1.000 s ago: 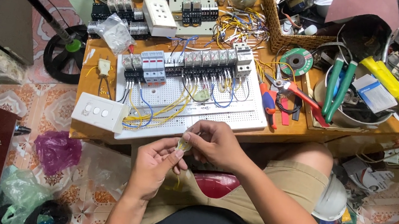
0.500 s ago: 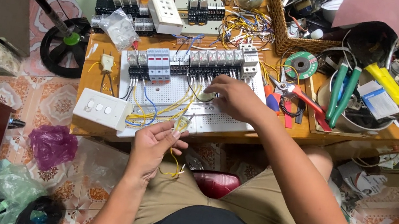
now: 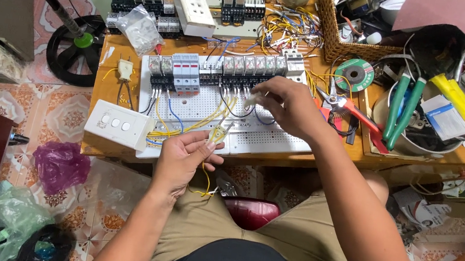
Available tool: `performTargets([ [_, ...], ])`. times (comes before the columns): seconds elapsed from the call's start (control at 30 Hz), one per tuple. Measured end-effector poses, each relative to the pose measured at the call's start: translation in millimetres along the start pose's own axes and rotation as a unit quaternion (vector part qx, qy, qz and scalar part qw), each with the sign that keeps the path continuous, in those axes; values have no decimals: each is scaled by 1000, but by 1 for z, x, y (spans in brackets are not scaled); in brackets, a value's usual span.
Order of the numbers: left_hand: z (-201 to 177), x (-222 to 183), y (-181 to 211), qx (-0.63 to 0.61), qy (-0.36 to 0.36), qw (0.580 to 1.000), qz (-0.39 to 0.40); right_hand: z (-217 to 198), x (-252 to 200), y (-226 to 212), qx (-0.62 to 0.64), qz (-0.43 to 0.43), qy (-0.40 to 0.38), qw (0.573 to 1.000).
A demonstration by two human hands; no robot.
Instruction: Terminating and connecting electrical wires to a control panel using various hand tools.
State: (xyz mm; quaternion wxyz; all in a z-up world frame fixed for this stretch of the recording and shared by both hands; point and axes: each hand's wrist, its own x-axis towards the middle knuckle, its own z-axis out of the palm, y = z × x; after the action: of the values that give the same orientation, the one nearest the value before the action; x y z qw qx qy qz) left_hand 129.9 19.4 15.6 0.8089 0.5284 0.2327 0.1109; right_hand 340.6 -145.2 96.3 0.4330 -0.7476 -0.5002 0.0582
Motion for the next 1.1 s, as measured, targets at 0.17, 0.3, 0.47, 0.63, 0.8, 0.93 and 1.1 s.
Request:
performTargets([
  [0.17, 6, 4, -4, 5, -4, 1000, 7, 8, -12, -36, 133, 26, -37, 990],
  [0.3, 15, 1, 0, 12, -10, 1000, 13, 16, -16, -64, 88, 6, -76, 993],
  [0.47, 22, -5, 6, 19, -18, 999, 31, 34, -25, -52, 44, -42, -3, 998],
  [0.63, 18, 0, -1, 8, -26, 999, 29, 43, -31, -37, -26, -88, 19, 996],
  [0.8, 14, 8, 2, -3, -35, 999, 17, 38, -32, -37, -187, -197, -13, 962],
  [0.93, 5, 11, -5, 19, -55, 998, 20, 41, -36, -27, -174, -191, -17, 966],
  [1.1, 1, 11, 0, 28, -67, 997, -20, 33, -39, -36, -204, -189, -33, 960],
])
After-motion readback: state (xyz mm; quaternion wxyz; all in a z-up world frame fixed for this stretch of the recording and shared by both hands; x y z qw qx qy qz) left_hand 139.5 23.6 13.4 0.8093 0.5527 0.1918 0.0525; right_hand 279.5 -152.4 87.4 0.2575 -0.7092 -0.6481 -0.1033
